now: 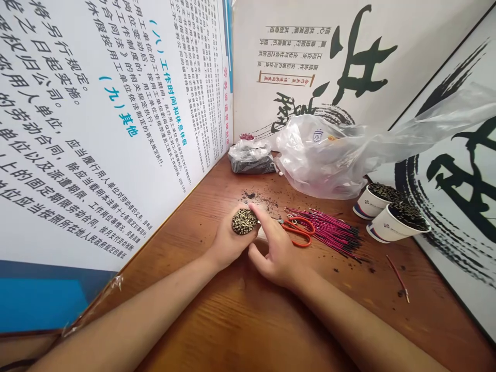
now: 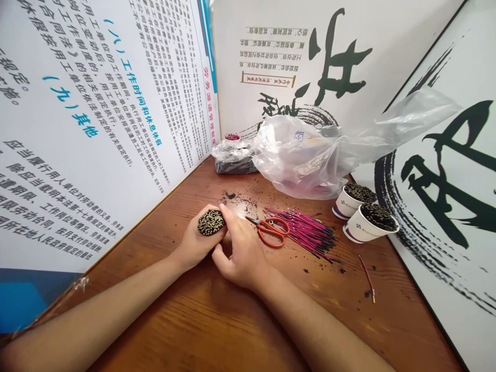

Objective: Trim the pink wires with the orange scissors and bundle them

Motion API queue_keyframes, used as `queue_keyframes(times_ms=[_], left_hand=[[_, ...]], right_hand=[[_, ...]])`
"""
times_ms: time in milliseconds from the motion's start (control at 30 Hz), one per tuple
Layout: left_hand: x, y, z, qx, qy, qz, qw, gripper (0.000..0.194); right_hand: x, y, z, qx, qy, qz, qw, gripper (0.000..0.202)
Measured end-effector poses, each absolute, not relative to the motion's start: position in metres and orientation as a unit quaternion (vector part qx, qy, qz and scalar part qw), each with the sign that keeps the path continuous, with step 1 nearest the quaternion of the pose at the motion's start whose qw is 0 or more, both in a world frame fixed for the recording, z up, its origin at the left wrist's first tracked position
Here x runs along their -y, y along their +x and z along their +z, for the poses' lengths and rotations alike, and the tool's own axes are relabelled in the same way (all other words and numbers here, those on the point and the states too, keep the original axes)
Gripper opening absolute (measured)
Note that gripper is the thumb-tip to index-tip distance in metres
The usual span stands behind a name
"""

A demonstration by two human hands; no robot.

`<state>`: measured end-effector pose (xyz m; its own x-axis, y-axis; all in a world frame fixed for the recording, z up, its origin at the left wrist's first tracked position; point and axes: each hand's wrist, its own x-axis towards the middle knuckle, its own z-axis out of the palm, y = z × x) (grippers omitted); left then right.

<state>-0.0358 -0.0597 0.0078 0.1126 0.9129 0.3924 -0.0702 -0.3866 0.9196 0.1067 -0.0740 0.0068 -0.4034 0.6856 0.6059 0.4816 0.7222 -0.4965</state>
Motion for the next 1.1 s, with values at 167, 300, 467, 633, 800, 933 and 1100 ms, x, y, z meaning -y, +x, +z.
queue_keyframes(times_ms=[167, 300, 467, 633, 800, 933, 1100], left_hand=[[0.061, -0.038, 0.009, -0.353, 0.594, 0.550, 0.469, 0.023], [0.062, -0.039, 0.009, -0.361, 0.589, 0.539, 0.482, 0.028], [0.064, -0.041, 0.010, -0.332, 0.592, 0.528, 0.510, 0.042], [0.064, -0.041, 0.012, -0.309, 0.612, 0.505, 0.524, 0.029], [0.064, -0.035, 0.015, -0.314, 0.594, 0.542, 0.505, 0.036], [0.062, -0.030, 0.017, -0.309, 0.611, 0.515, 0.515, 0.025], [0.061, -0.031, 0.018, -0.309, 0.637, 0.483, 0.515, 0.021]], right_hand=[[0.075, 0.106, 0.006, 0.829, -0.363, 0.117, 0.409, 0.068], [0.076, 0.106, 0.007, 0.833, -0.359, 0.109, 0.406, 0.075], [0.080, 0.106, 0.016, 0.868, -0.328, 0.050, 0.369, 0.079], [0.082, 0.104, 0.020, 0.886, -0.313, 0.013, 0.342, 0.072], [0.082, 0.106, 0.022, 0.884, -0.303, -0.034, 0.355, 0.076], [0.080, 0.108, 0.022, 0.886, -0.304, -0.048, 0.347, 0.078], [0.079, 0.107, 0.022, 0.887, -0.302, -0.012, 0.350, 0.072]])
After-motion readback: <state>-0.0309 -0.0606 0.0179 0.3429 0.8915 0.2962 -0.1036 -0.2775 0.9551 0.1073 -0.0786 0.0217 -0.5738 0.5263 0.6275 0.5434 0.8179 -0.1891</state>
